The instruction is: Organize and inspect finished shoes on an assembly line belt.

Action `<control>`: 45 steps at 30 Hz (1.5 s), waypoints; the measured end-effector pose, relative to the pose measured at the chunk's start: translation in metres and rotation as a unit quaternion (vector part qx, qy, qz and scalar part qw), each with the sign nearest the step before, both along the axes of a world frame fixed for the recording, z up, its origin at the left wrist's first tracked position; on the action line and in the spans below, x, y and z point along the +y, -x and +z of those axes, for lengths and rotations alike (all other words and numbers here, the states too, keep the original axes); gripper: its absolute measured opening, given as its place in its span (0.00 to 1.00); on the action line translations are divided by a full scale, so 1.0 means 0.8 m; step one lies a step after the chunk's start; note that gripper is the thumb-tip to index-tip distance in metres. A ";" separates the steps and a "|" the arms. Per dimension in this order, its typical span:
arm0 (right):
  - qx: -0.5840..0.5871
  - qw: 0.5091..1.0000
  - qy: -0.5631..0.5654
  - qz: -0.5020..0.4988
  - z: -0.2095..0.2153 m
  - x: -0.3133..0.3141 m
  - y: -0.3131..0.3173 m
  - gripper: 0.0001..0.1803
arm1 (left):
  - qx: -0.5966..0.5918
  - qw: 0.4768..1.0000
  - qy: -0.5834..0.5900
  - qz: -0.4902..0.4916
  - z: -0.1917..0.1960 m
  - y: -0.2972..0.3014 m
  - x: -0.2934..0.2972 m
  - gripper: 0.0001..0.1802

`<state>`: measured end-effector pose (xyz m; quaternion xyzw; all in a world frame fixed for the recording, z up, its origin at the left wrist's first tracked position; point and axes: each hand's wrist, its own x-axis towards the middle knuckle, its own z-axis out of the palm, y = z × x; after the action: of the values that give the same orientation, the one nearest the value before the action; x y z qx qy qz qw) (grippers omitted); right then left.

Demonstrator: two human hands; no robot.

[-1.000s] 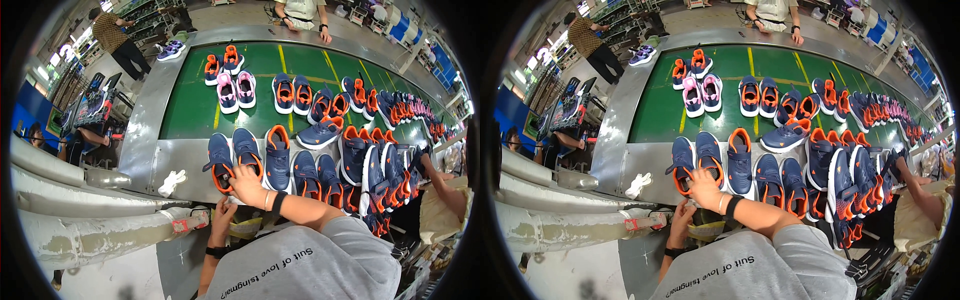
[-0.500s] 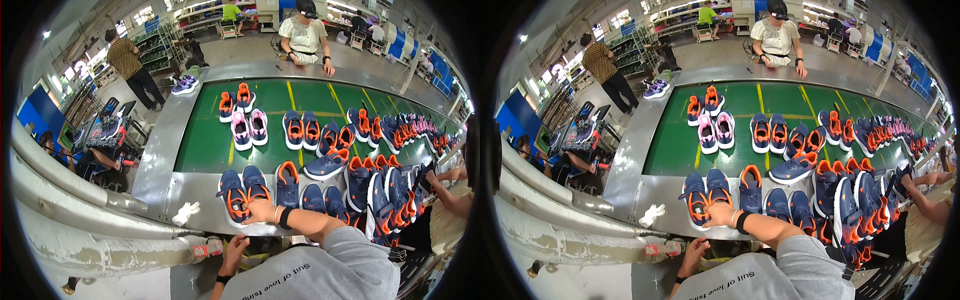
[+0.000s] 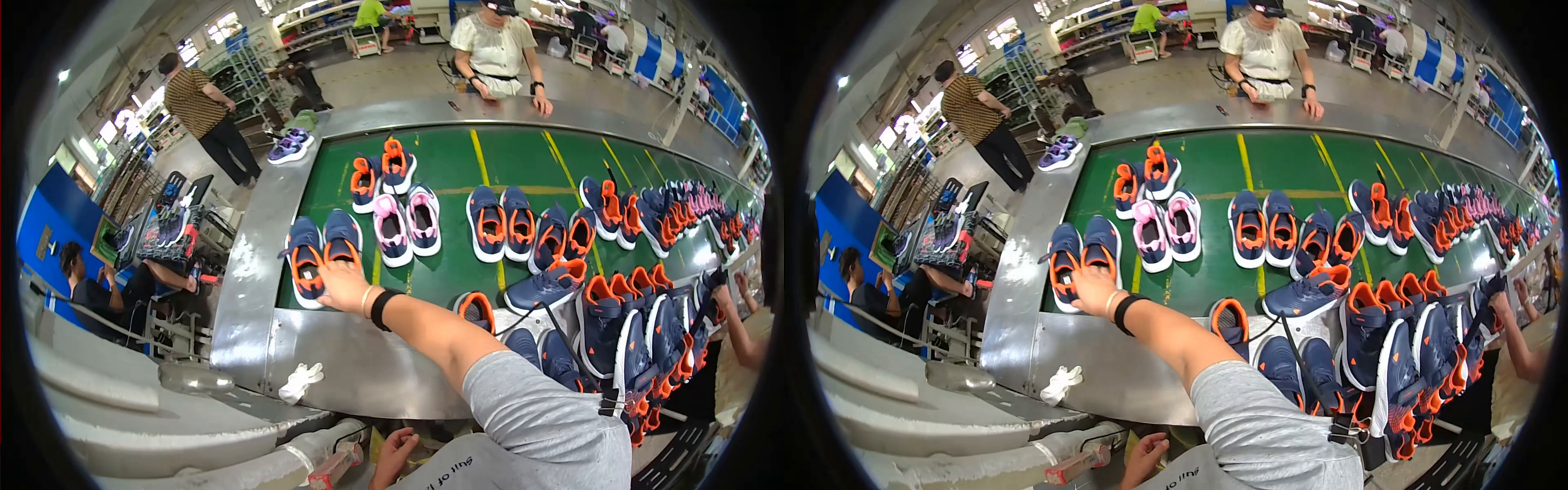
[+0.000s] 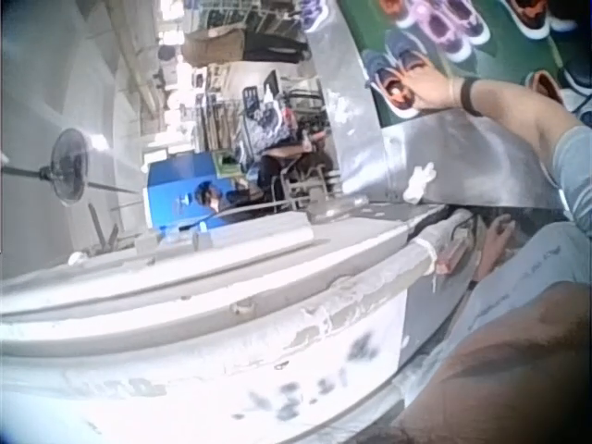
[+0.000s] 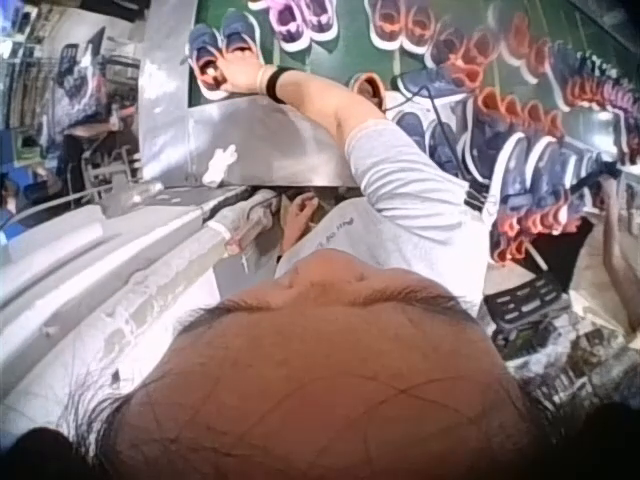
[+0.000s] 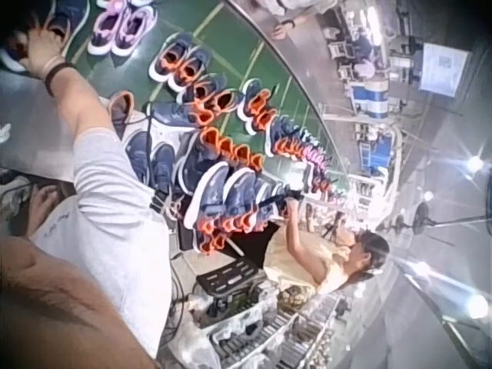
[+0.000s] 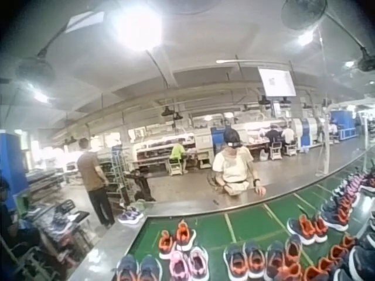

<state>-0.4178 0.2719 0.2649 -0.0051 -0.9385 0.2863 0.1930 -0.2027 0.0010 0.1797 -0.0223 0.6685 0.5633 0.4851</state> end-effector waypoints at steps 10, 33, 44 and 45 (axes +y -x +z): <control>-0.133 0.991 -0.028 -0.002 0.010 0.180 -0.244 0.14 | 0.121 0.985 -0.006 -0.124 0.029 0.022 0.065 0.23; -0.406 0.895 -0.045 -0.178 -0.069 0.361 -0.433 0.17 | 0.299 0.902 0.030 -0.309 0.045 0.011 0.157 0.34; -0.237 0.884 0.383 -0.124 0.001 0.362 -0.409 0.19 | 0.276 0.917 0.032 -0.285 0.041 0.012 0.142 0.32; -0.225 0.889 0.377 -0.131 0.012 0.357 -0.406 0.19 | 0.290 0.911 0.025 -0.293 0.039 0.011 0.139 0.32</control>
<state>-0.0933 0.5578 0.2743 -0.2648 -0.7690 0.5818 -0.0036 -0.2112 0.1123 0.2105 0.3269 0.7701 0.3604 0.4126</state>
